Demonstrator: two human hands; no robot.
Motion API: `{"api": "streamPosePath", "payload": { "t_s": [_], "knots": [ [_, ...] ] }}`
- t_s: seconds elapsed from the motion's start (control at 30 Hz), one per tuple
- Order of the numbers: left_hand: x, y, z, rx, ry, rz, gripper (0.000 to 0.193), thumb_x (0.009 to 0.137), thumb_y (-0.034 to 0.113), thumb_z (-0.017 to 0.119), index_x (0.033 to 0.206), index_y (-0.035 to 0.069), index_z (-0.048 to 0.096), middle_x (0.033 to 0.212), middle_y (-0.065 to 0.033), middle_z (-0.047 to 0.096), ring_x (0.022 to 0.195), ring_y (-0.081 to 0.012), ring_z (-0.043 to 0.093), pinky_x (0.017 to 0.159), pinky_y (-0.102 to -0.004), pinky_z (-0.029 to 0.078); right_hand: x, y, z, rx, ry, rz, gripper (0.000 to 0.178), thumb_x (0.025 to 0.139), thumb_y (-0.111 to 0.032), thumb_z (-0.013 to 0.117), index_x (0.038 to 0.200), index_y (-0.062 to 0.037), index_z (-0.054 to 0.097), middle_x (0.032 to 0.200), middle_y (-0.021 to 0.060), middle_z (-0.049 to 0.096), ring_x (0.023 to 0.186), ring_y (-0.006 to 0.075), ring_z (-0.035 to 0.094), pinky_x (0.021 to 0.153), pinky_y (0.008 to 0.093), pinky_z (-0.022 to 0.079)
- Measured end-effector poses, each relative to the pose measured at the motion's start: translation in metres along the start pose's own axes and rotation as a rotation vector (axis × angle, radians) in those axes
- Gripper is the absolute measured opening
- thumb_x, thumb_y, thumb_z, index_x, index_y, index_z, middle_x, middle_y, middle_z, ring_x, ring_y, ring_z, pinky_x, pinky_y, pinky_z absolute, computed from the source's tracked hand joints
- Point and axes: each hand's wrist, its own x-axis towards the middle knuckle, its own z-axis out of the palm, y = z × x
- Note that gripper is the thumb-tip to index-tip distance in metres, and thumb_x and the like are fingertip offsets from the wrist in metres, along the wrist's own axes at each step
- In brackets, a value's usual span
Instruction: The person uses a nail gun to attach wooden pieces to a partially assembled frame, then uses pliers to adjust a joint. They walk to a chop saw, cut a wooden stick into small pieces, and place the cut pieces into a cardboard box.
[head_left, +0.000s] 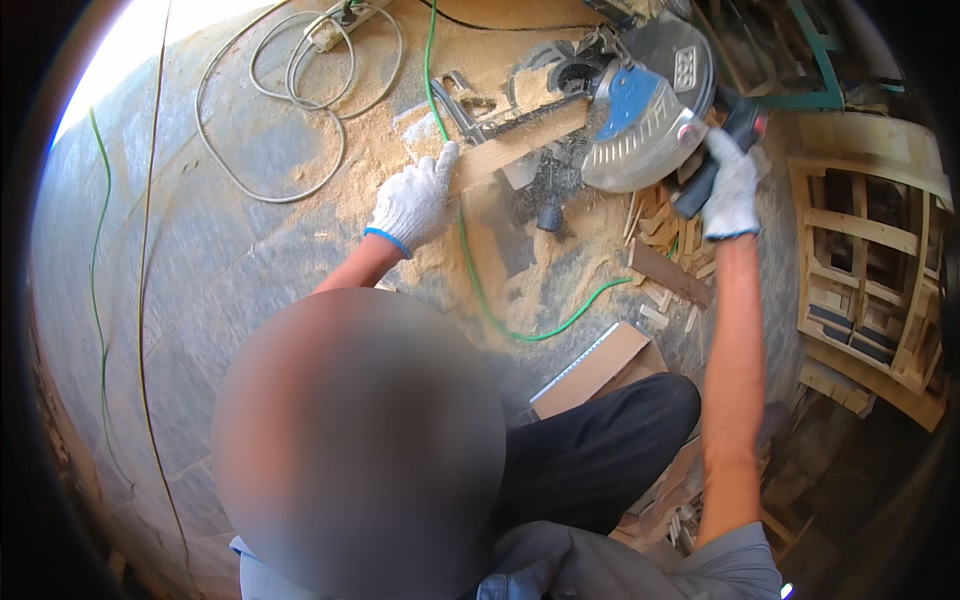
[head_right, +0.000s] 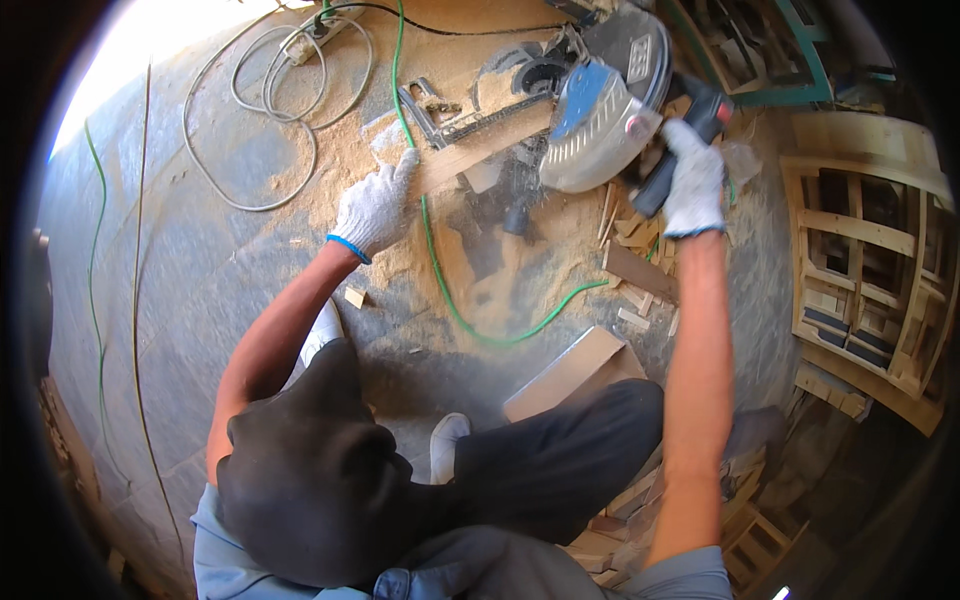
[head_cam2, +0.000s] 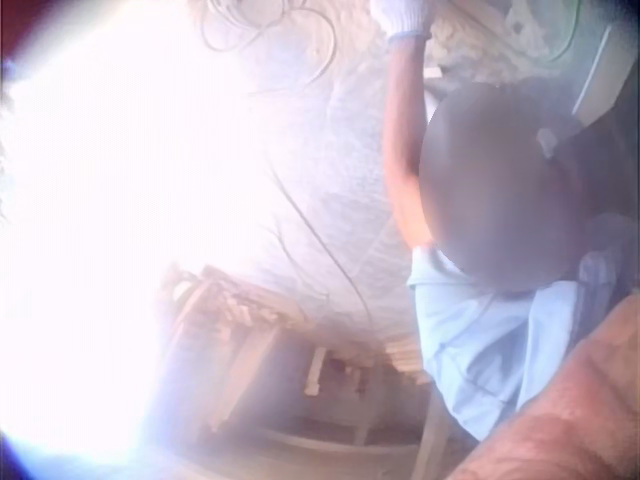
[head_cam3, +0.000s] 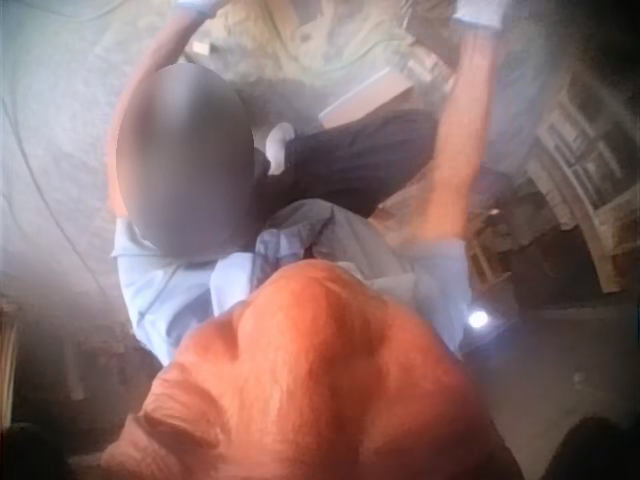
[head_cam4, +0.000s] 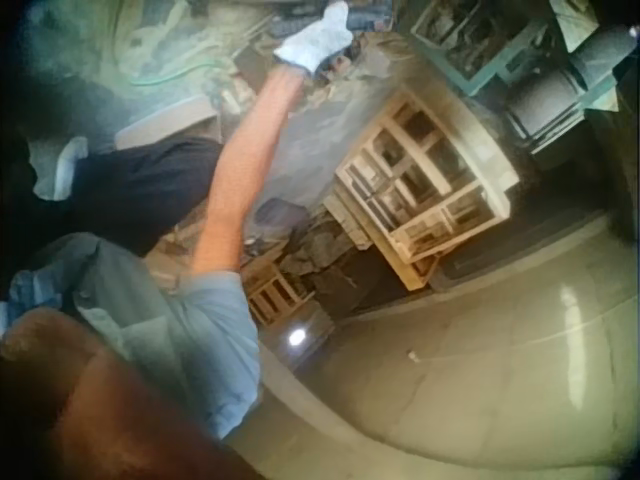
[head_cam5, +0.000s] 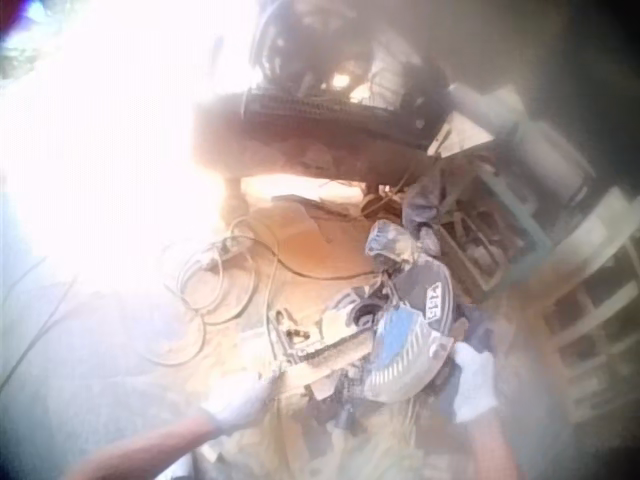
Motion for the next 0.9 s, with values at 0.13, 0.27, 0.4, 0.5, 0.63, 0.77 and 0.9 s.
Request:
{"api": "streamPosePath", "payload": {
  "t_s": [0.13,0.27,0.4,0.5,0.63,0.77,0.9],
  "knots": [
    [0.003,0.003,0.007,-0.018,-0.070,-0.026,0.060,0.093,0.027,0.071,0.144,0.005,0.049,0.106,-0.0201,0.068,0.088,-0.0394,0.072,0.071,-0.0501,0.059,0.027,-0.080,0.000,-0.108,-0.117,0.172,0.026,0.094,-0.036,0.072,0.084,-0.0165,0.059,0.066,-0.0015,0.059,0.055,0.0163,0.058,0.052,0.0432,0.050],
    [0.018,0.056,-0.003,-0.087,-0.383,0.100,0.040,0.091,0.020,0.072,0.124,0.007,0.053,0.104,-0.0179,0.068,0.089,-0.0376,0.073,0.072,-0.0467,0.060,0.048,-0.100,-0.011,-0.155,-0.114,0.157,0.027,0.095,-0.037,0.072,0.083,-0.0171,0.059,0.064,-0.0012,0.059,0.054,0.0170,0.057,0.052,0.0438,0.049],
    [-0.025,0.059,-0.004,-0.148,-0.290,0.206,0.054,0.090,0.027,0.075,0.136,0.007,0.053,0.111,-0.0202,0.070,0.095,-0.0390,0.074,0.079,-0.0491,0.059,0.049,-0.094,-0.006,-0.135,-0.107,0.131,0.027,0.094,-0.036,0.074,0.084,-0.0157,0.059,0.065,0.0006,0.059,0.054,0.0174,0.058,0.051,0.0426,0.049],
    [-0.042,0.032,-0.013,-0.300,-0.315,0.069,0.062,0.089,0.031,0.076,0.141,0.006,0.053,0.114,-0.0232,0.072,0.100,-0.0401,0.074,0.085,-0.0496,0.059,0.048,-0.092,-0.006,-0.168,-0.116,0.123,0.027,0.094,-0.036,0.074,0.083,-0.0159,0.059,0.065,0.0005,0.059,0.054,0.0177,0.058,0.051,0.0437,0.049],
    [-0.048,0.000,-0.009,-0.645,-0.450,-0.157,0.050,0.093,0.028,0.073,0.134,0.002,0.060,0.117,-0.0189,0.074,0.102,-0.0339,0.074,0.088,-0.0450,0.059,0.060,-0.088,-0.019,-0.095,-0.102,0.124,0.027,0.094,-0.037,0.073,0.083,-0.0169,0.059,0.065,-0.0006,0.058,0.054,0.0177,0.056,0.053,0.0446,0.050],
    [-0.044,-0.042,0.000,-1.480,-0.829,-0.460,0.042,0.103,0.026,0.065,0.135,-0.002,0.062,0.118,-0.0182,0.073,0.101,-0.0230,0.073,0.085,-0.0387,0.061,0.041,-0.092,-0.005,-0.164,-0.106,0.113,0.028,0.093,-0.038,0.074,0.083,-0.0168,0.059,0.065,-0.0008,0.058,0.054,0.0176,0.056,0.053,0.0451,0.050],
    [-0.052,-0.072,0.029,-1.708,-0.869,-0.732,0.050,0.106,0.033,0.063,0.138,-0.004,0.058,0.121,-0.0241,0.072,0.109,-0.0323,0.074,0.088,-0.0437,0.063,0.046,-0.088,-0.007,-0.134,-0.137,0.139,0.027,0.093,-0.037,0.075,0.084,-0.0164,0.059,0.066,-0.0007,0.059,0.054,0.0167,0.057,0.053,0.0436,0.050]
  ]
}}
